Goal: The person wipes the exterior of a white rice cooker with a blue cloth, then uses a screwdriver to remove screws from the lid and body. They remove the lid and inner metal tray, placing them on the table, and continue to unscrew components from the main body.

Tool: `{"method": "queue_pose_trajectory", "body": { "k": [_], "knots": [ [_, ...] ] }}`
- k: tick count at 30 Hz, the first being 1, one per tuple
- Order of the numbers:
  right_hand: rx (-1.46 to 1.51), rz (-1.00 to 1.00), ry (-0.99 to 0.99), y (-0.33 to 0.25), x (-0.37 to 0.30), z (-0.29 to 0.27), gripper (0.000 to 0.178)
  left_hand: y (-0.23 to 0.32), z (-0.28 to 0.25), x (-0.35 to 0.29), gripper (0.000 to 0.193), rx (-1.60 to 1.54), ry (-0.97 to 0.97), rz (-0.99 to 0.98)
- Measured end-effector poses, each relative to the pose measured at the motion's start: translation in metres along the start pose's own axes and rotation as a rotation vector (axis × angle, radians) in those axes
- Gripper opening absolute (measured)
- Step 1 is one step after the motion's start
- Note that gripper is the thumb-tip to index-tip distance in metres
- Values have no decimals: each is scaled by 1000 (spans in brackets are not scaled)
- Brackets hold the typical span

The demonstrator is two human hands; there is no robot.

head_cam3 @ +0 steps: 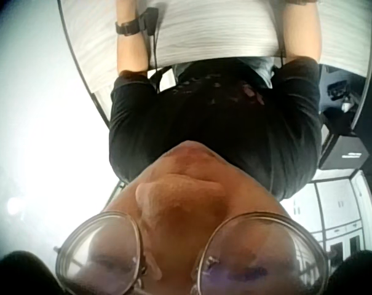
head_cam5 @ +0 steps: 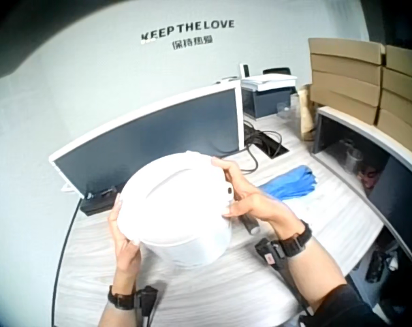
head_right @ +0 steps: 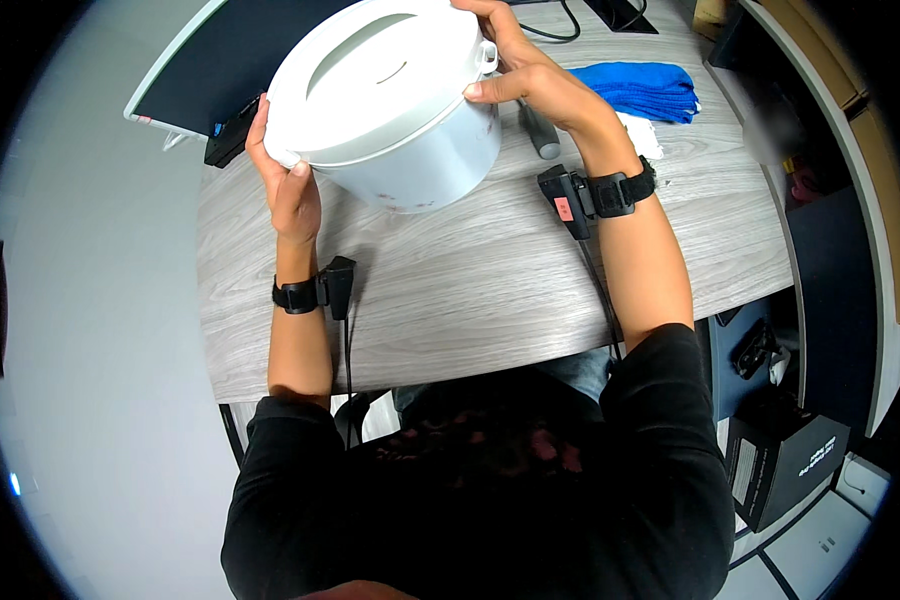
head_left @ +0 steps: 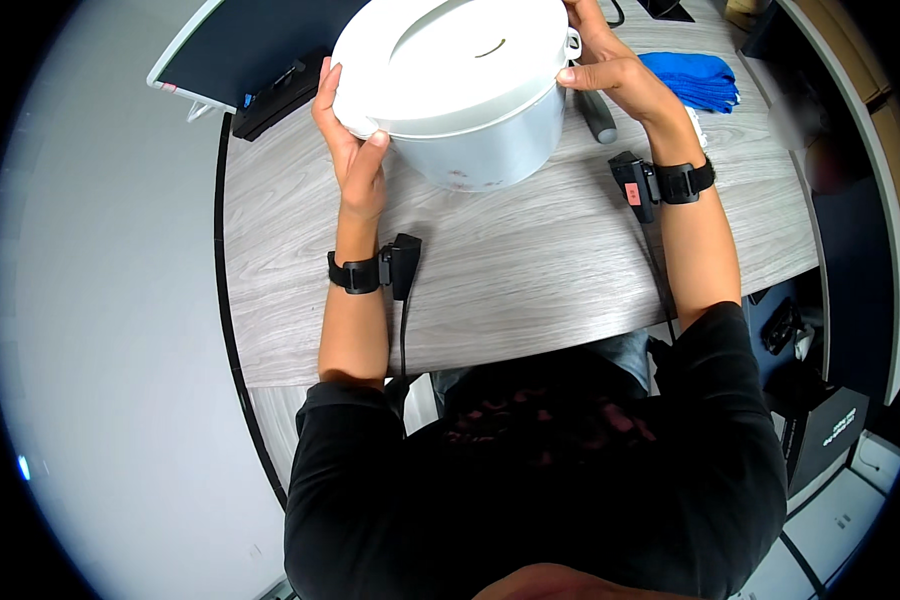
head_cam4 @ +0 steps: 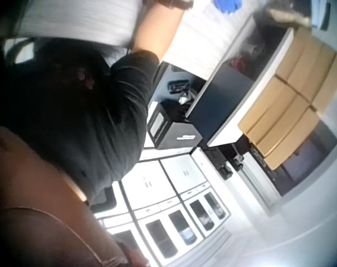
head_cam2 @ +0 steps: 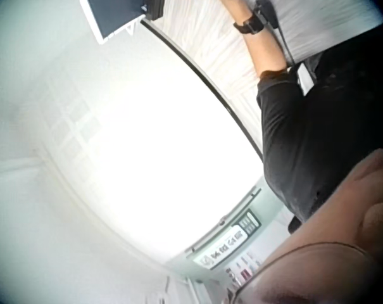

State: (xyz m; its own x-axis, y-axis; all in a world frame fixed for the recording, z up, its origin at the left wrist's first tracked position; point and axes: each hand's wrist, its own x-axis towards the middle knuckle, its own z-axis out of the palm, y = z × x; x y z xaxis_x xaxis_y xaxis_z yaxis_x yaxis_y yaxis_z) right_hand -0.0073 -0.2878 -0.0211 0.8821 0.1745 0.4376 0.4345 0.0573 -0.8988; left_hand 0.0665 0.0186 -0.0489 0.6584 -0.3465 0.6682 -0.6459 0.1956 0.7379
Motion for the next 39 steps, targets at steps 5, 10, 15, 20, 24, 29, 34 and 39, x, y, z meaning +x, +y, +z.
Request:
{"method": "queue_pose_trajectory", "body": {
  "k": [5,10,15,20,24,29,34,39],
  "knots": [
    [57,12,73,2,1,6,105,-4,-2,-1,88,-31,-31,20],
    [91,30,103,-5,4,11,100,-1,-1,1,87,-41,-20,5],
    [72,92,72,-10,4,13,95,0,-2,1,88,-13,-15,-8],
    [-220,-57,39,-17,1,12,93,4,0,1,88,-10,-15,-17],
    [-148,48,6,-28,1,15,95,5,-1,2,85,-37,1,-26],
    [-106,17,77,-19,3,18,103,5,2,3,84,-38,42,-19],
    [68,36,154,-31,6,32,111,8,2,4,83,-27,45,-18],
    [26,13,143,-32,7,33,112,13,6,4,84,36,77,-33]
  ]
}}
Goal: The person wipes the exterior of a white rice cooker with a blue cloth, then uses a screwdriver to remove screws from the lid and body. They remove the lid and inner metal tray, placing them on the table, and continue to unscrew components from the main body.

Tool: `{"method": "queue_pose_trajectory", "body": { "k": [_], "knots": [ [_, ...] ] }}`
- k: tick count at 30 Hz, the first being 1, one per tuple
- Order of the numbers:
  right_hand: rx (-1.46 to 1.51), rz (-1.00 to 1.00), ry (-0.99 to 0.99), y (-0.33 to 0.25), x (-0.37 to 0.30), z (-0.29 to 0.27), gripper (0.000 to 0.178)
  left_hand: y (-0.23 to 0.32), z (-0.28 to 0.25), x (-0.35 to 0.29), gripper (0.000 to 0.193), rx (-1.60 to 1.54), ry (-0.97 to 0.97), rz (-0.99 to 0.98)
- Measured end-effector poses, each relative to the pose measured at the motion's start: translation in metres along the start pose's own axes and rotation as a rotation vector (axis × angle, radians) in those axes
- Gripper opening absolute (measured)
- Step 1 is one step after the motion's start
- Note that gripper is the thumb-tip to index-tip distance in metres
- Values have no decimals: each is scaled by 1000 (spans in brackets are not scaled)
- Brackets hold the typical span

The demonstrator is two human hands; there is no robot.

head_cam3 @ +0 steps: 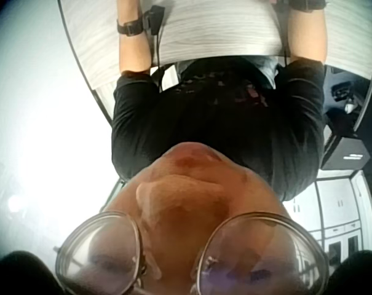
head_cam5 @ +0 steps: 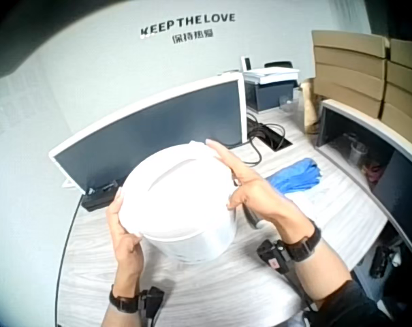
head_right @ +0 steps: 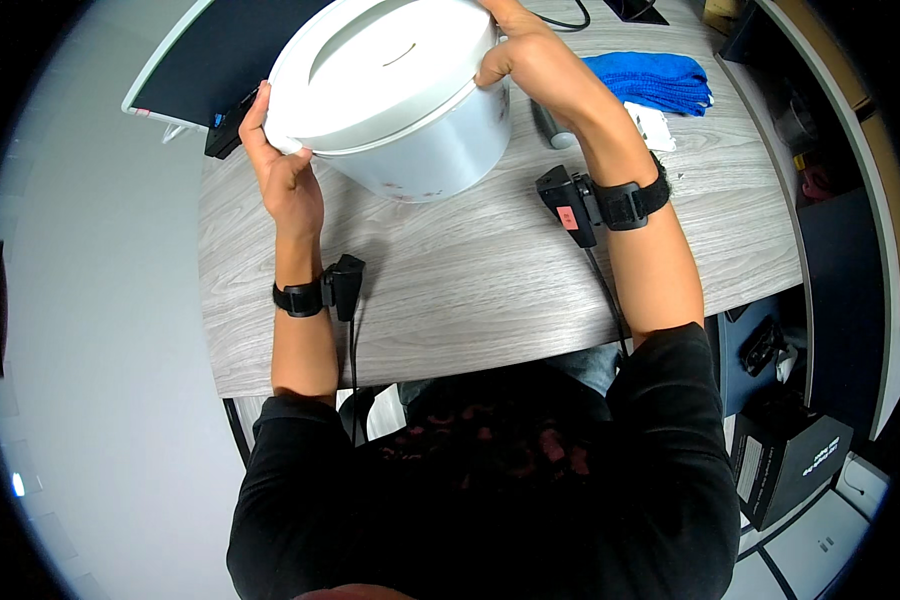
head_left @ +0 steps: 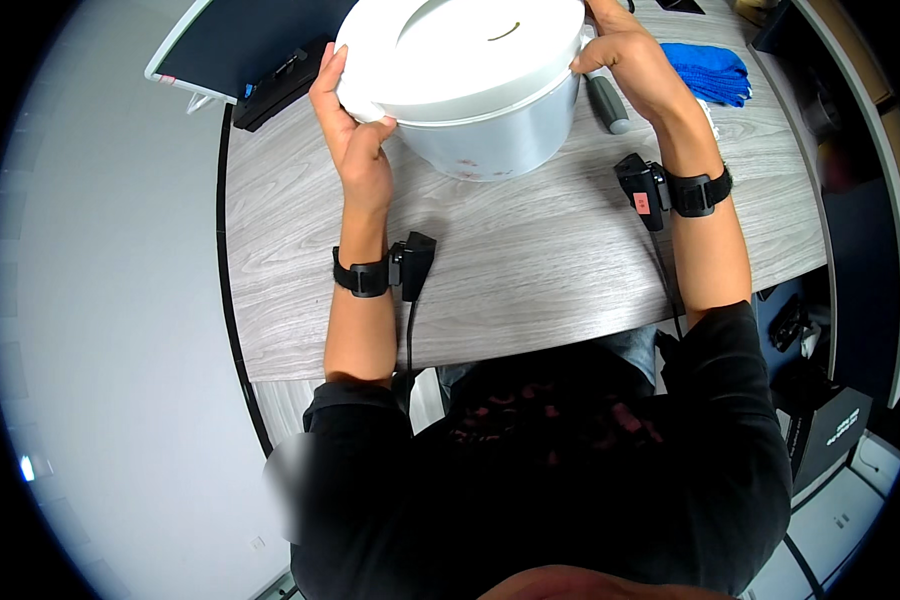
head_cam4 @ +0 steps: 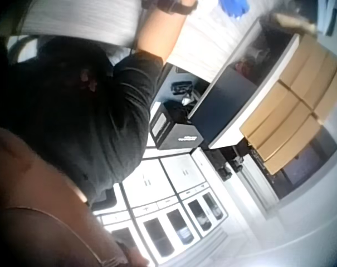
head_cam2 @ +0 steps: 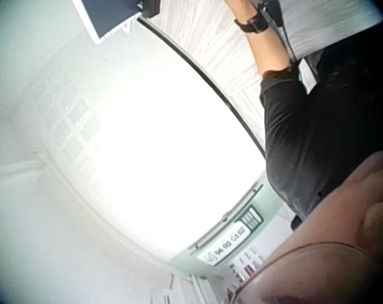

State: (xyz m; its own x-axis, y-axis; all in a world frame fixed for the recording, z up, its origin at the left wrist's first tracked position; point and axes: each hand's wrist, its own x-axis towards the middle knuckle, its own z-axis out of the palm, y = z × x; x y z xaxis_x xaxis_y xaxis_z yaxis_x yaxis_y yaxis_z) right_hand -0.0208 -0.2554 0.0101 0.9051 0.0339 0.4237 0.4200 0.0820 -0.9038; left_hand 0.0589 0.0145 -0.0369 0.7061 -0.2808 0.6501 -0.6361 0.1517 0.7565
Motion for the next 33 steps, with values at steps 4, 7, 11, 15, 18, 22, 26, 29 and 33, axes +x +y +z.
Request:
{"method": "queue_pose_trajectory", "body": {
  "k": [4,7,11,15,18,22,26,29,33],
  "knots": [
    [-26,59,-32,-4,-5,-5,111,3,-2,-1,85,61,-1,-15],
    [-38,116,-55,3,-9,-15,109,6,0,0,87,30,-4,-47],
    [15,119,-79,8,-6,-17,101,-1,-3,-1,88,22,-5,-75],
    [-2,142,-33,2,-7,-11,96,1,2,-1,88,-17,10,-71],
    [-18,65,-35,14,-1,-14,95,7,5,-2,87,-10,23,-80],
    [-78,43,1,13,-3,-10,100,11,4,-1,85,13,22,-87],
    [-67,77,27,5,-1,-4,107,18,8,1,81,8,17,-80],
    [-5,167,45,0,-2,-3,108,21,6,1,81,53,7,-78],
    [-255,53,104,9,-2,-12,106,23,-1,2,80,83,-42,-91]
  ]
}}
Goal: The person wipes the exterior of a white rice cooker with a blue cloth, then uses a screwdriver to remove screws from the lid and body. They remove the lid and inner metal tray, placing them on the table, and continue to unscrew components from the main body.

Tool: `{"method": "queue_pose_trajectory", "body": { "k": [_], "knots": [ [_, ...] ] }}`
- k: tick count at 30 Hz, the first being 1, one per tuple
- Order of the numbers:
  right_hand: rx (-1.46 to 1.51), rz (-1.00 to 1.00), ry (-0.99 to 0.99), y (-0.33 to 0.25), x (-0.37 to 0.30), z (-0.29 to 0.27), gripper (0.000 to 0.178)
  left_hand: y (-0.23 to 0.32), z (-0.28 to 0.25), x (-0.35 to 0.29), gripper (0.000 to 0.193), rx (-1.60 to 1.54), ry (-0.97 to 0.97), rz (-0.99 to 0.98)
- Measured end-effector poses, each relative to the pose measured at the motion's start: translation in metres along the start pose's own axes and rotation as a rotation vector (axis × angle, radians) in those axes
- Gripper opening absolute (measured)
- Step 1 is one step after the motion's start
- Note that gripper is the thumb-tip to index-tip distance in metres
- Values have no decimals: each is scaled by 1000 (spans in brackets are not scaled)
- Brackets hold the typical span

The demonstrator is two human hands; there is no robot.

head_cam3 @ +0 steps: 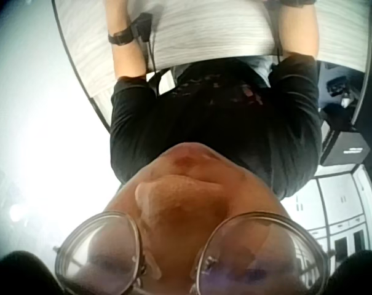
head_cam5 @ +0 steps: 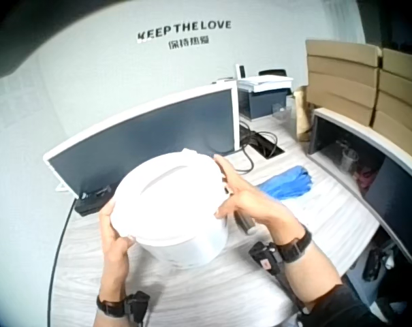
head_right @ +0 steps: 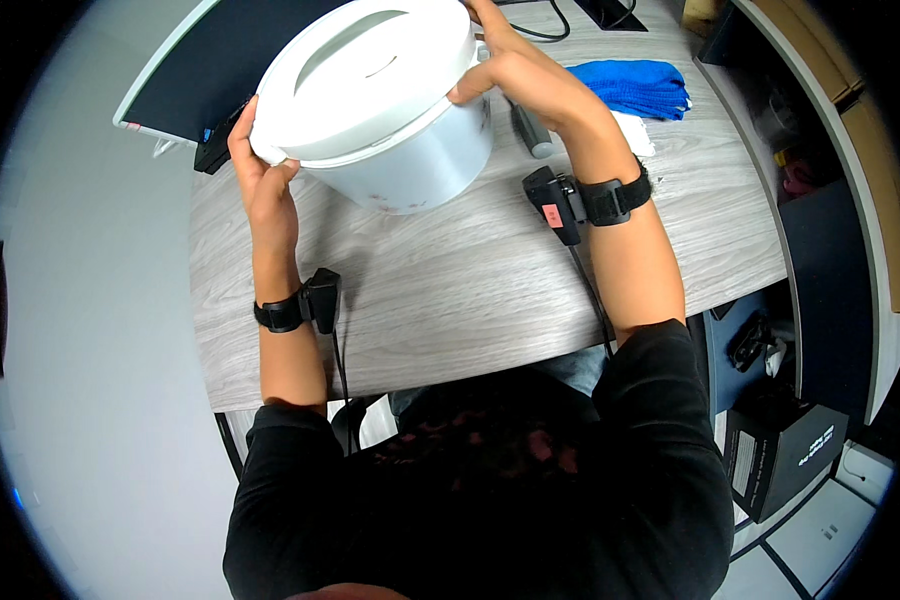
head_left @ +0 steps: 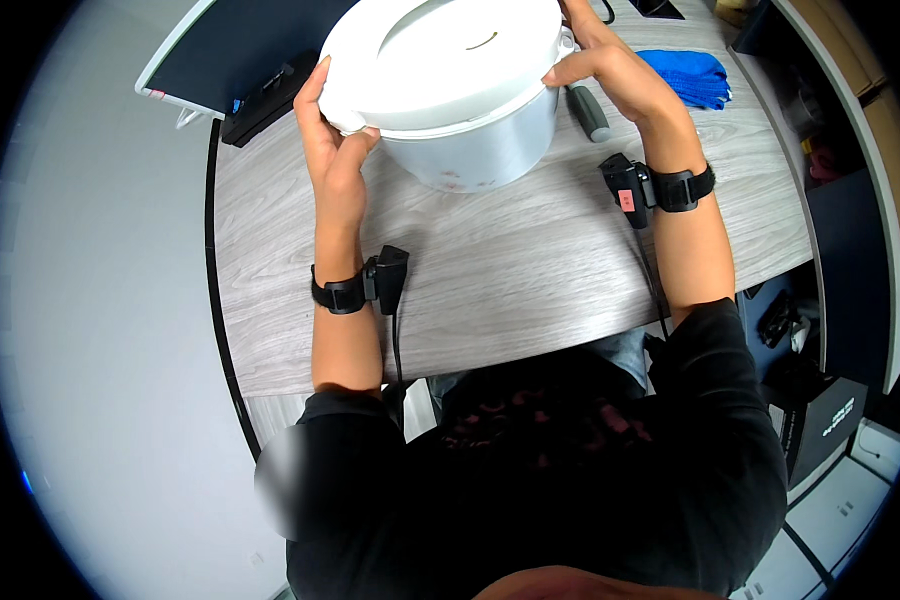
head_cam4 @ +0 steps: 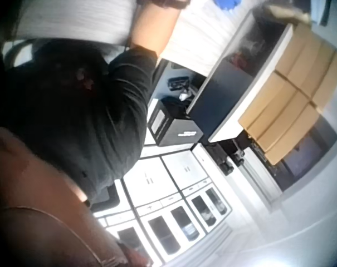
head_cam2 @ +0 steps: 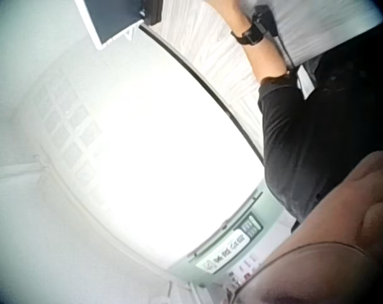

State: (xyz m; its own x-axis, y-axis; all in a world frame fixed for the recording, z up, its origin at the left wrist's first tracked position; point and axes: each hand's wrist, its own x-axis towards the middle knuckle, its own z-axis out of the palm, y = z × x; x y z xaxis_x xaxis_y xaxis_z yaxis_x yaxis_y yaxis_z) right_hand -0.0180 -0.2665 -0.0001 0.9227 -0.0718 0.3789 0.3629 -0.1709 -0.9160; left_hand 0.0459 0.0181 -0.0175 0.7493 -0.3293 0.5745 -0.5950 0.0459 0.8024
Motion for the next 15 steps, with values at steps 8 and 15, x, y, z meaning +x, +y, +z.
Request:
{"method": "queue_pose_trajectory", "body": {
  "k": [8,15],
  "knots": [
    [202,12,-190,-23,-1,-5,106,-7,-19,3,87,18,-119,85],
    [175,-50,-177,-12,0,-9,105,-9,-13,4,97,52,-38,59]
  ]
}}
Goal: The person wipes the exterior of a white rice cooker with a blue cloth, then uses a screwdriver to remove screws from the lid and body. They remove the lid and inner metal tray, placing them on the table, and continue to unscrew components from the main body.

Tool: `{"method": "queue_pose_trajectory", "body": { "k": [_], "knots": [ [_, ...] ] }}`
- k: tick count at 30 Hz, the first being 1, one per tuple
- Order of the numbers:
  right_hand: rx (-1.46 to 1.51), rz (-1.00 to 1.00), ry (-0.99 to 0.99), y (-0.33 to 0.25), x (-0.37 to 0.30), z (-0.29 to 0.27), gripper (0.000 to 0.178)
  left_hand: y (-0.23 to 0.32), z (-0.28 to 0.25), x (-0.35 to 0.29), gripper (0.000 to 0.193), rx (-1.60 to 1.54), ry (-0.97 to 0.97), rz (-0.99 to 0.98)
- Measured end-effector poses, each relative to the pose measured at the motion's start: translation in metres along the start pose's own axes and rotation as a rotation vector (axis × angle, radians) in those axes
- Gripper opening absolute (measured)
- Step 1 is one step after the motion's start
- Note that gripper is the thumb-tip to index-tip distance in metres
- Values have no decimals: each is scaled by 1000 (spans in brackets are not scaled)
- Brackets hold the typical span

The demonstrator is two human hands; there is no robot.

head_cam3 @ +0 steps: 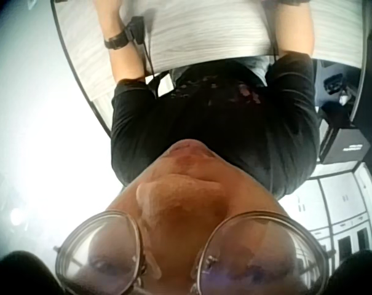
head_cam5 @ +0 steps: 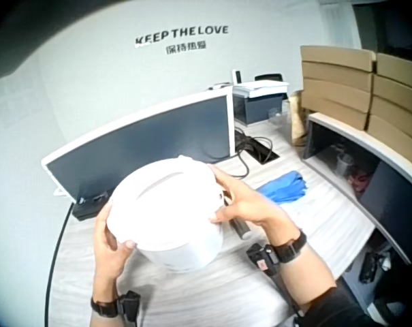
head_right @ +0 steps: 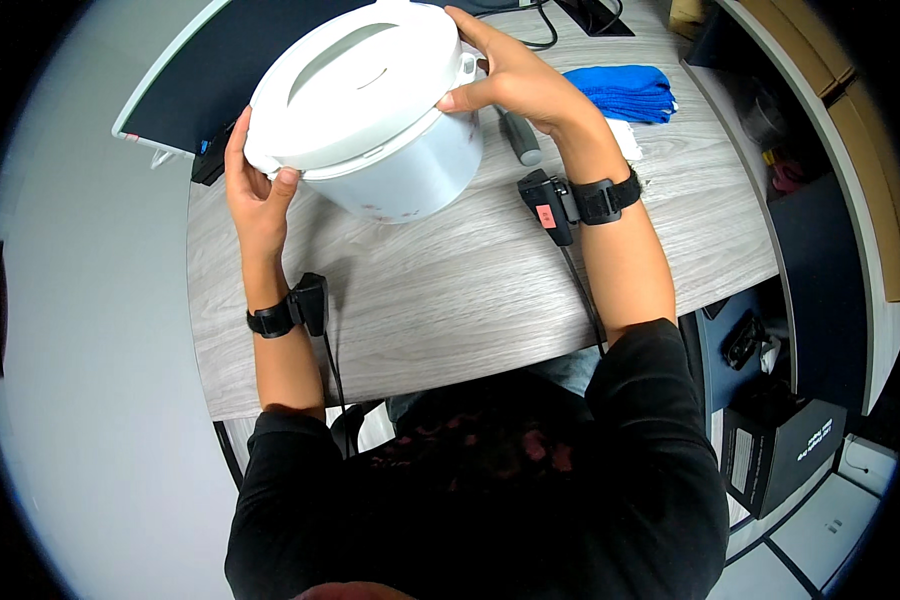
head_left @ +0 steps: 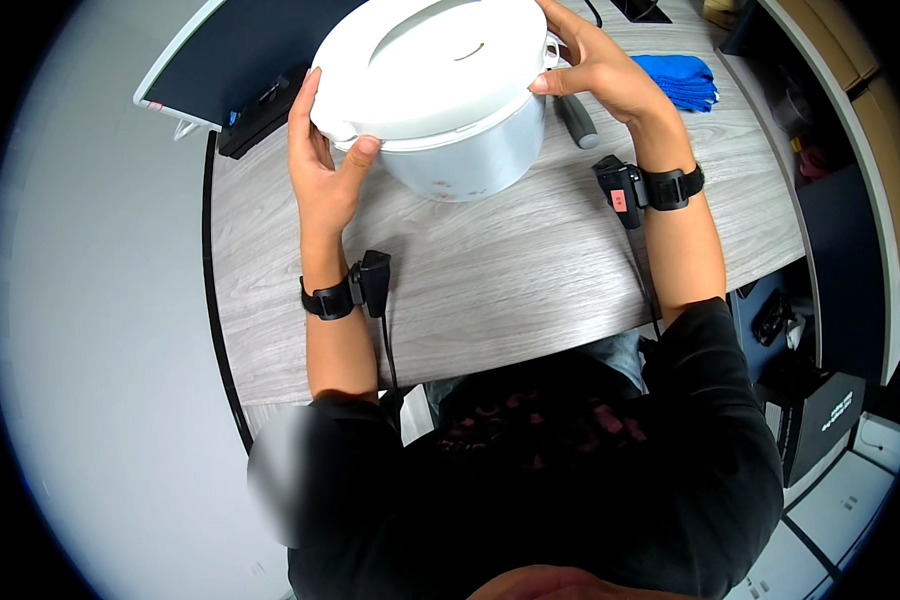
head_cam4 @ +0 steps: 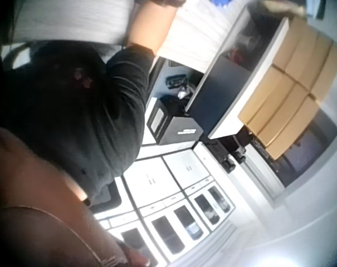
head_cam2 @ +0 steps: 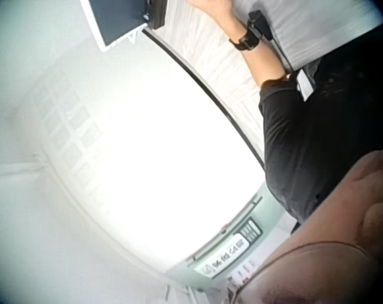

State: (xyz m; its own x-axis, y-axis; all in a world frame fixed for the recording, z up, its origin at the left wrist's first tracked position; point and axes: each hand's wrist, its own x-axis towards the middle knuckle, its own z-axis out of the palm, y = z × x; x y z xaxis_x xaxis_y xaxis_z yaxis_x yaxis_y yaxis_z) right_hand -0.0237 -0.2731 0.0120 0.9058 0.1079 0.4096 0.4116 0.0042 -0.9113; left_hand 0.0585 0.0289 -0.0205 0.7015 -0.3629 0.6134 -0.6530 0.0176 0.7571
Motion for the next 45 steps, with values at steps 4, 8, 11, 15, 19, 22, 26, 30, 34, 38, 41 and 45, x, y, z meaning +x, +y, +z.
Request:
{"method": "queue_pose_trajectory", "body": {
  "k": [4,8,11,15,19,22,26,30,34,38,41,45],
  "knots": [
    [12,3,43,6,-1,-1,107,-1,1,1,97,10,21,3],
    [51,4,51,7,-2,-1,108,-2,0,2,98,19,19,9],
    [-1,-10,56,6,-1,1,109,-5,-2,3,95,10,11,19],
    [73,-227,54,5,5,3,110,-4,1,5,95,-32,16,48],
    [-29,-199,102,-3,3,5,111,2,3,4,98,-66,22,29],
    [-71,-152,131,-7,0,10,111,0,0,3,98,-33,23,22],
    [-127,-198,121,-5,2,11,109,1,-7,7,98,-1,37,58],
    [-205,-196,134,-32,3,29,106,12,-31,15,95,55,42,139],
    [-506,-276,57,-66,24,58,95,19,-81,10,79,158,106,136],
    [-750,-414,45,-78,49,114,87,21,-134,-9,85,55,222,-26],
    [-791,-446,-22,-73,68,159,85,32,-175,-33,91,90,236,-224],
    [-817,-607,60,-24,97,216,63,29,-226,-76,77,203,307,-421]
  ]
}}
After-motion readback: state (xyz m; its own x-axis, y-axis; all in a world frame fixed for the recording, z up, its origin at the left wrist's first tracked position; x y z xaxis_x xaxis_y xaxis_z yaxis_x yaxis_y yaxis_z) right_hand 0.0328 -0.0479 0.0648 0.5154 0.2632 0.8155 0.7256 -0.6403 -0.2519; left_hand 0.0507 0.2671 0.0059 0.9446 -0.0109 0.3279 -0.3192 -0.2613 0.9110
